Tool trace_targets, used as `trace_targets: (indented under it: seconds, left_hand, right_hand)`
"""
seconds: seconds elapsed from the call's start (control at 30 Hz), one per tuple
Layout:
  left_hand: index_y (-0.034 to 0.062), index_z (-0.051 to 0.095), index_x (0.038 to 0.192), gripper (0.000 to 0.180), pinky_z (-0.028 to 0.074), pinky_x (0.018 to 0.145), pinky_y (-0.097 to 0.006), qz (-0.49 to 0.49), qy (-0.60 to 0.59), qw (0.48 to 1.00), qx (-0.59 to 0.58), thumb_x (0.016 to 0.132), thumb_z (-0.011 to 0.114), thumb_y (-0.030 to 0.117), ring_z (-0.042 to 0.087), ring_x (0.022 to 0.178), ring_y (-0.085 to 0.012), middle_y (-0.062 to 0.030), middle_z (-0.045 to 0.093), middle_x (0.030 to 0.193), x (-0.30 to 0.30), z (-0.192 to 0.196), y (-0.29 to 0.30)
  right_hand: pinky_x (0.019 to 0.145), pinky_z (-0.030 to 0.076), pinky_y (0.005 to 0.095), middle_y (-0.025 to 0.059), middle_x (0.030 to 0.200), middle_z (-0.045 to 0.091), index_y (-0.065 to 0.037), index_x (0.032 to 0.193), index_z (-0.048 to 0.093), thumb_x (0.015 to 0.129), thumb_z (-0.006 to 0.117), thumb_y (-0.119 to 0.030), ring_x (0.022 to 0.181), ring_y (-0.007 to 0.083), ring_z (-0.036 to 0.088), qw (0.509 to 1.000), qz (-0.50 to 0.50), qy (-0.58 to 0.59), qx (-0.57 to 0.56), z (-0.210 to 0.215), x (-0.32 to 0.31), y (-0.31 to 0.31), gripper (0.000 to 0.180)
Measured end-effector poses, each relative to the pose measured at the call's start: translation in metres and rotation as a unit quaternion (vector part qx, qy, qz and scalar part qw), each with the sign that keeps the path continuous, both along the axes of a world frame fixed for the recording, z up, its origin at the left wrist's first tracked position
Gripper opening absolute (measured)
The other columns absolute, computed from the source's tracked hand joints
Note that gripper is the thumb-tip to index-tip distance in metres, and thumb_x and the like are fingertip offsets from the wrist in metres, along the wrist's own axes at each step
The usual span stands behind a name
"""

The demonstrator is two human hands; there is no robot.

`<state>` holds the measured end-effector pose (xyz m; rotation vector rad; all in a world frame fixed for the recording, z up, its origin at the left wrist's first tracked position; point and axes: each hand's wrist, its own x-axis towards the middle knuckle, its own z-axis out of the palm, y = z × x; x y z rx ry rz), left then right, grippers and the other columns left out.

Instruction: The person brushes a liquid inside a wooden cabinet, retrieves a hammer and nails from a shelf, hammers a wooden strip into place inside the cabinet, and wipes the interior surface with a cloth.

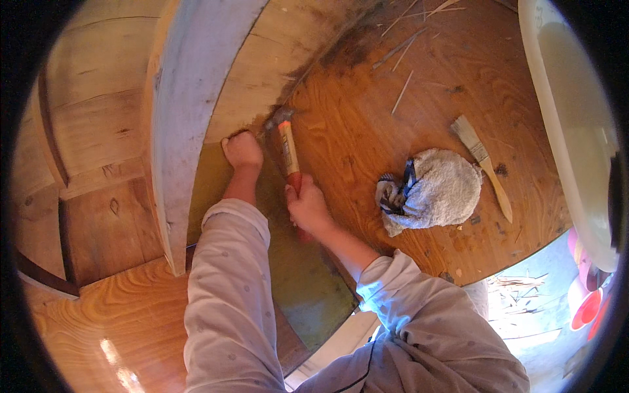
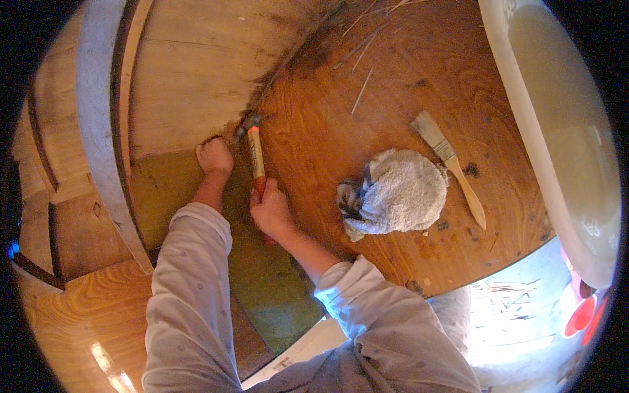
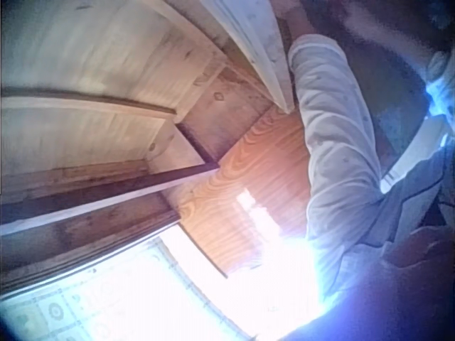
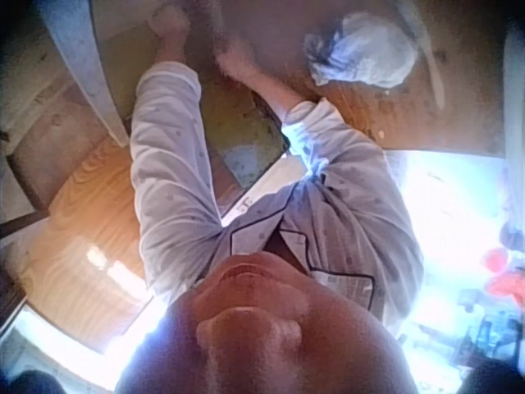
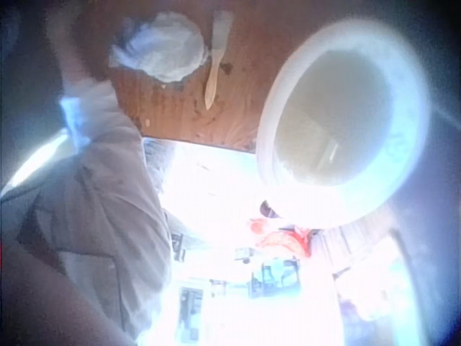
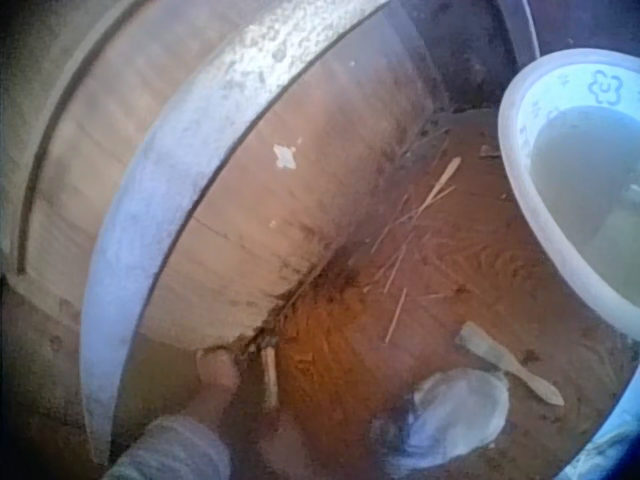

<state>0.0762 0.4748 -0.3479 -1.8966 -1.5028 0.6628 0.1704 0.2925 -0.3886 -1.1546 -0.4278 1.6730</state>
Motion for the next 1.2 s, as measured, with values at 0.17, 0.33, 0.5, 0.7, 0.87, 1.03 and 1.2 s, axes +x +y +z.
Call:
trace_targets:
  seconds: [0.17,0.33,0.5,0.7,0.87,1.03,1.2]
  left_hand:
    - [0.0109,0.072,0.072,0.018,0.040,0.078,-0.034,0.017,0.010,1.000,-0.008,0.077,0.055,0.012,0.066,0.074,-0.0233,-0.0106,0.068,0.076,0.006,0.003,-0.002]
    - [0.0111,0.072,0.072,0.018,0.039,0.080,-0.033,0.056,0.019,0.998,-0.030,0.077,0.054,0.012,0.066,0.075,-0.0234,-0.0114,0.068,0.077,0.014,0.005,-0.003]
    - [0.0101,0.072,0.074,0.020,0.039,0.081,-0.033,0.004,-0.005,1.000,-0.005,0.078,0.053,0.012,0.066,0.076,-0.0233,-0.0115,0.068,0.078,0.002,0.001,-0.001]
    - [0.0096,0.072,0.073,0.021,0.038,0.082,-0.033,0.027,0.001,1.000,-0.007,0.078,0.052,0.011,0.066,0.076,-0.0231,-0.0111,0.068,0.078,0.000,0.000,0.001]
    - [0.0098,0.072,0.073,0.019,0.039,0.081,-0.034,0.008,-0.010,1.000,-0.008,0.078,0.053,0.011,0.066,0.076,-0.0236,-0.0113,0.068,0.078,0.003,0.001,-0.003]
    - [0.0110,0.072,0.071,0.018,0.039,0.080,-0.035,0.024,-0.003,0.999,-0.022,0.076,0.055,0.012,0.066,0.076,-0.0241,-0.0118,0.068,0.078,0.008,0.004,-0.003]
    - [0.0115,0.071,0.071,0.016,0.039,0.080,-0.035,0.011,0.011,1.000,-0.006,0.075,0.056,0.011,0.066,0.074,-0.0246,-0.0110,0.068,0.076,0.008,0.003,-0.003]
  right_hand:
    - [0.072,0.048,0.0482,0.0277,0.083,0.060,0.001,0.104,0.045,0.089,0.051,-0.018,0.081,0.0442,0.060,0.998,0.042,0.042,-0.005,0.006,0.012,0.004,0.025]
    - [0.072,0.047,0.0489,0.0285,0.083,0.060,0.002,0.104,0.045,0.089,0.051,-0.019,0.080,0.0432,0.061,0.998,0.052,0.036,-0.004,-0.002,0.006,0.004,0.026]
    - [0.073,0.047,0.0492,0.0293,0.084,0.060,0.003,0.103,0.045,0.088,0.051,-0.020,0.082,0.0450,0.060,0.998,0.054,0.016,0.040,-0.006,-0.003,0.005,0.028]
    - [0.041,0.045,0.0347,0.0116,0.064,0.055,0.000,0.107,0.042,0.091,0.047,-0.019,0.044,0.0203,0.054,1.000,0.004,-0.021,0.017,-0.011,-0.010,0.006,0.025]
    - [0.040,0.044,0.0348,0.0105,0.062,0.053,0.001,0.106,0.042,0.091,0.048,-0.019,0.044,0.0202,0.054,0.998,0.045,0.016,0.039,-0.010,-0.006,0.006,0.025]
    - [0.073,0.048,0.0482,0.0289,0.084,0.060,0.003,0.104,0.045,0.088,0.051,-0.018,0.083,0.0461,0.060,0.999,-0.002,0.033,0.005,0.001,0.002,0.005,0.027]
    - [0.041,0.044,0.0362,0.0136,0.066,0.056,0.000,0.107,0.045,0.091,0.049,-0.019,0.044,0.0213,0.054,0.999,0.029,-0.035,0.020,0.000,0.006,0.006,0.026]
